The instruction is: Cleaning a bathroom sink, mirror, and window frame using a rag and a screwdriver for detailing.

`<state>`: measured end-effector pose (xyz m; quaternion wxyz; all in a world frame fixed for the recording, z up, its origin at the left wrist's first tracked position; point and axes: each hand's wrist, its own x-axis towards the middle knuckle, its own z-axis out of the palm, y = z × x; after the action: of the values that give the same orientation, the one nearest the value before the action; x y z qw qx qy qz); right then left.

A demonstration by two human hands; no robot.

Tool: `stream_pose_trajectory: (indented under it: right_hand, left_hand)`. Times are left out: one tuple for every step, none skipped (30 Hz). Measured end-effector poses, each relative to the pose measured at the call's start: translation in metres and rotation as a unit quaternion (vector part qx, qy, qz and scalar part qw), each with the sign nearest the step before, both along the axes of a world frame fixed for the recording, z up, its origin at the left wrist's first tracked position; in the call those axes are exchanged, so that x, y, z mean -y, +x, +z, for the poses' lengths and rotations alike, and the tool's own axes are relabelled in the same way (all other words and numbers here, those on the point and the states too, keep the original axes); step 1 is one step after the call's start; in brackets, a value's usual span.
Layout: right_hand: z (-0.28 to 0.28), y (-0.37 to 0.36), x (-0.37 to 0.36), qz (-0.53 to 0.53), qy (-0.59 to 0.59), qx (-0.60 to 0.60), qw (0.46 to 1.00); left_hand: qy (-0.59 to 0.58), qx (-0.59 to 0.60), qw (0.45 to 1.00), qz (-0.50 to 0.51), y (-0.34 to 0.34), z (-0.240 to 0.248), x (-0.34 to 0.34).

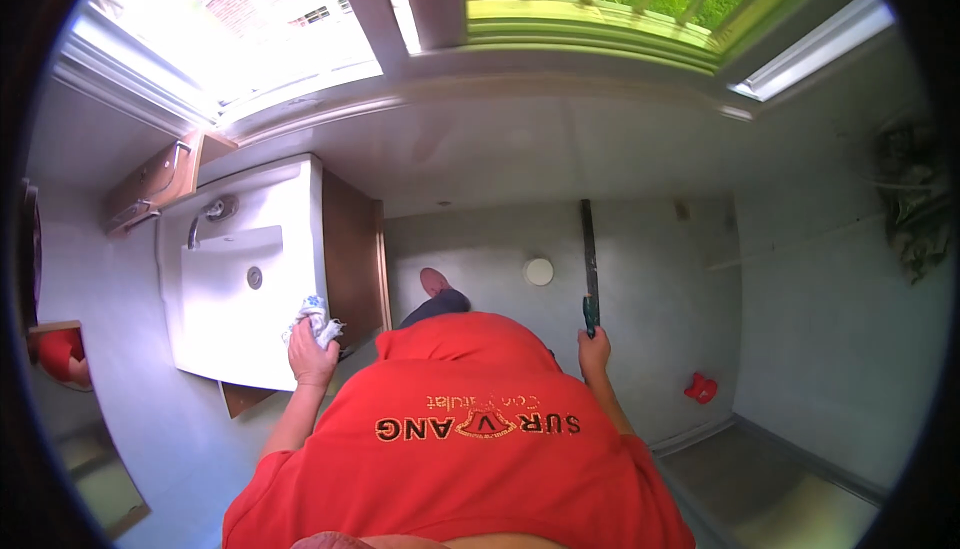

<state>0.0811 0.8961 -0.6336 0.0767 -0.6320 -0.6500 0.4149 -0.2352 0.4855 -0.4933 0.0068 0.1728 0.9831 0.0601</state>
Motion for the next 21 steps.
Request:
stream_pose_trajectory:
  right_hand:
    - [0.004, -0.021, -0.005, 0.046, 0.027, -0.004, 0.999]
    - [0.009, -0.042, -0.009, 0.091, 0.054, -0.008, 0.994]
    - [0.015, -0.065, -0.011, 0.091, 0.053, -0.003, 0.994]
    - [0.028, -0.091, -0.014, 0.1, 0.055, -0.016, 0.993]
    - [0.041, -0.116, -0.014, 0.109, 0.055, -0.028, 0.992]
    - [0.055, -0.14, -0.013, 0.109, 0.055, -0.026, 0.992]
    - [0.07, -0.163, -0.01, 0.106, 0.067, -0.072, 0.989]
    - [0.084, -0.187, -0.008, 0.105, 0.078, -0.118, 0.984]
    - [0.094, -0.209, -0.005, 0.106, 0.079, -0.116, 0.984]
    - [0.103, -0.229, -0.002, 0.105, 0.081, -0.178, 0.975]
    - [0.115, -0.246, 0.001, 0.104, 0.081, -0.239, 0.962]
    - [0.134, -0.26, 0.006, 0.106, 0.082, -0.232, 0.963]
    - [0.156, -0.275, 0.011, 0.116, 0.083, -0.255, 0.956]
    - [0.174, -0.289, 0.015, 0.125, 0.083, -0.278, 0.949]
    - [0.186, -0.301, 0.018, 0.127, 0.082, -0.276, 0.949]
    - [0.197, -0.312, 0.022, 0.137, 0.107, -0.313, 0.934]
    - [0.208, -0.321, 0.023, 0.148, 0.132, -0.349, 0.916]
    - [0.217, -0.329, 0.025, 0.152, 0.132, -0.347, 0.916]
    - [0.225, -0.337, 0.025, 0.161, 0.143, -0.351, 0.911]
    - [0.234, -0.343, 0.026, 0.17, 0.153, -0.356, 0.906]
    - [0.241, -0.348, 0.029, 0.172, 0.135, -0.367, 0.904]
  left_hand:
    - [0.021, -0.001, 1.0, -0.01, -0.004, -0.001, 0.002]
    - [0.021, 0.004, 1.0, -0.009, -0.009, 0.0, 0.001]
    - [0.039, 0.02, 0.999, -0.02, -0.015, 0.002, 0.001]
    - [0.057, 0.034, 0.997, -0.028, -0.02, 0.003, -0.001]
    - [0.078, 0.011, 0.996, -0.052, -0.028, 0.001, -0.001]
    - [0.079, 0.013, 0.995, -0.052, -0.038, 0.001, -0.005]
    - [0.1, 0.019, 0.994, -0.048, -0.05, 0.001, -0.01]
    - [0.121, 0.024, 0.991, -0.043, -0.06, -0.002, -0.014]
    - [0.126, 0.021, 0.99, -0.054, -0.07, -0.004, -0.017]
    - [0.128, 0.024, 0.99, -0.052, -0.077, -0.004, -0.019]
    - [0.129, 0.026, 0.989, -0.061, -0.081, -0.002, -0.021]
    - [0.132, 0.03, 0.988, -0.07, -0.084, -0.001, -0.021]
    - [0.133, 0.034, 0.988, -0.067, -0.086, 0.001, -0.021]
    - [0.139, 0.048, 0.986, -0.076, -0.089, 0.002, -0.02]
    - [0.145, 0.062, 0.984, -0.084, -0.09, 0.002, -0.017]
    - [0.146, 0.064, 0.984, -0.082, -0.091, 0.0, -0.014]
    - [0.16, 0.042, 0.982, -0.09, -0.091, -0.003, -0.011]
    - [0.174, 0.019, 0.98, -0.098, -0.09, -0.005, -0.009]
    - [0.177, 0.02, 0.979, -0.095, -0.09, -0.004, -0.009]
    - [0.185, 0.017, 0.978, -0.093, -0.09, -0.001, -0.008]
    - [0.192, 0.014, 0.977, -0.091, -0.089, 0.0, -0.008]
